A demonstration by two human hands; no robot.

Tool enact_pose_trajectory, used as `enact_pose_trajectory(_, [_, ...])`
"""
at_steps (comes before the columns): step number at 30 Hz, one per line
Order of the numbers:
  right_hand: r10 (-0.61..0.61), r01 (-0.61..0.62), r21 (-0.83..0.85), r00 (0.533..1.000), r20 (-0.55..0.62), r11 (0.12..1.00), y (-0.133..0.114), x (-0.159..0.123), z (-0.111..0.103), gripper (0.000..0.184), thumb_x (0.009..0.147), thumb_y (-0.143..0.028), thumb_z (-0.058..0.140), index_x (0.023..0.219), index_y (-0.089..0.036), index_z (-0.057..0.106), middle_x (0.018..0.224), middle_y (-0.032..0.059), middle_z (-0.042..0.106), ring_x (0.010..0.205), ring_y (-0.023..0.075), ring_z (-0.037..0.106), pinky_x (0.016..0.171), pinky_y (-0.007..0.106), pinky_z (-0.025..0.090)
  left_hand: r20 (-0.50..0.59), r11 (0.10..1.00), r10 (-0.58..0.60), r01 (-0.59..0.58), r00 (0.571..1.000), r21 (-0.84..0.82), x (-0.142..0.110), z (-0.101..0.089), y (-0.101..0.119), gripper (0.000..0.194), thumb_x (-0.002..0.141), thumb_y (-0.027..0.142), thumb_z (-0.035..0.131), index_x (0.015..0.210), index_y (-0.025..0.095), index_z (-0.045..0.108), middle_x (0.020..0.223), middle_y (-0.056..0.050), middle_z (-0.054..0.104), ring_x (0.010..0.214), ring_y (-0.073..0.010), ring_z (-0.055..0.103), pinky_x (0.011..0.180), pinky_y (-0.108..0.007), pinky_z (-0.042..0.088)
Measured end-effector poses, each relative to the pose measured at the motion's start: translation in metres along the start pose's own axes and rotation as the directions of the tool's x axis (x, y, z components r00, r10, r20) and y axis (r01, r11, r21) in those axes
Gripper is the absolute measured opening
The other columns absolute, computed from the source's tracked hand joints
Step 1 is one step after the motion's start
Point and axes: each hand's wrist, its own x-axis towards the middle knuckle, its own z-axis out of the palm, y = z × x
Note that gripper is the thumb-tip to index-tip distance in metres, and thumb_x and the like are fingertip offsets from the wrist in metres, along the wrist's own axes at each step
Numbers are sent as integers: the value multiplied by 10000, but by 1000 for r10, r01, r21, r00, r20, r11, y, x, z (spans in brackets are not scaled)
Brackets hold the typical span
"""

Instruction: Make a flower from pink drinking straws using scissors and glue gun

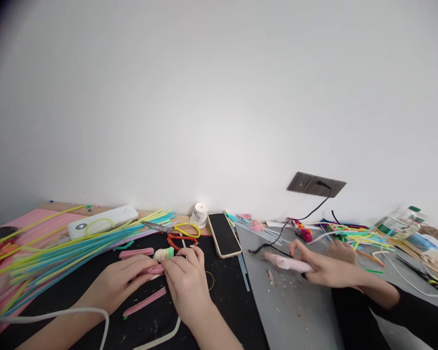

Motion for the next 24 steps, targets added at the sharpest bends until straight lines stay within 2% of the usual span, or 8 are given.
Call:
enact_pose_trajectory(6, [-13, 13, 2, 1000, -8, 1000, -2, 2, -2, 213, 921, -136, 516, 1045, -227, 663, 899, 33, 732, 904, 209, 580, 935, 395, 359, -87, 996, 76, -71, 993, 56, -1, 1, -3, 181, 950, 243, 470, 954, 192, 643, 858, -1, 753, 798, -148, 719, 850, -262, 556])
enact_pose_trajectory(10, [-25, 25, 3, 999, -36, 1000, -3, 2, -2, 210, 916, -133, 524, 1033, -224, 672, 879, 23, 732, 884, 199, 582, 913, 381, 372, -83, 995, 86, -81, 993, 60, -3, 3, -4, 179, 947, 201, 468, 943, 180, 646, 848, -8, 751, 773, -132, 711, 878, -269, 549])
enact_pose_trajectory(15, [-20, 21, 22, 999, -35, 1000, -4, 3, -2, 199, 923, -140, 518, 1019, -218, 674, 871, 14, 732, 882, 198, 576, 906, 378, 372, -122, 985, 161, -152, 979, 85, -2, 3, -3, 222, 944, 165, 444, 913, 175, 664, 822, -15, 752, 733, -131, 707, 799, -249, 572])
enact_pose_trajectory(20, [-18, 19, 35, 999, -41, 999, -5, 3, -2, 204, 926, -143, 515, 1026, -230, 671, 858, 9, 731, 869, 201, 573, 896, 377, 370, -147, 979, 189, -174, 971, 109, -1, 3, -3, 211, 944, 164, 456, 914, 160, 665, 826, -26, 752, 728, -132, 704, 716, -225, 576])
enact_pose_trajectory(24, [-13, 14, 40, 999, -36, 999, -4, 2, 0, 191, 922, -140, 524, 1016, -223, 669, 865, 5, 731, 874, 200, 570, 906, 384, 360, -157, 973, 220, -205, 963, 108, -3, 5, -6, 221, 949, 153, 446, 923, 149, 665, 828, -30, 751, 739, -134, 699, 711, -235, 575])
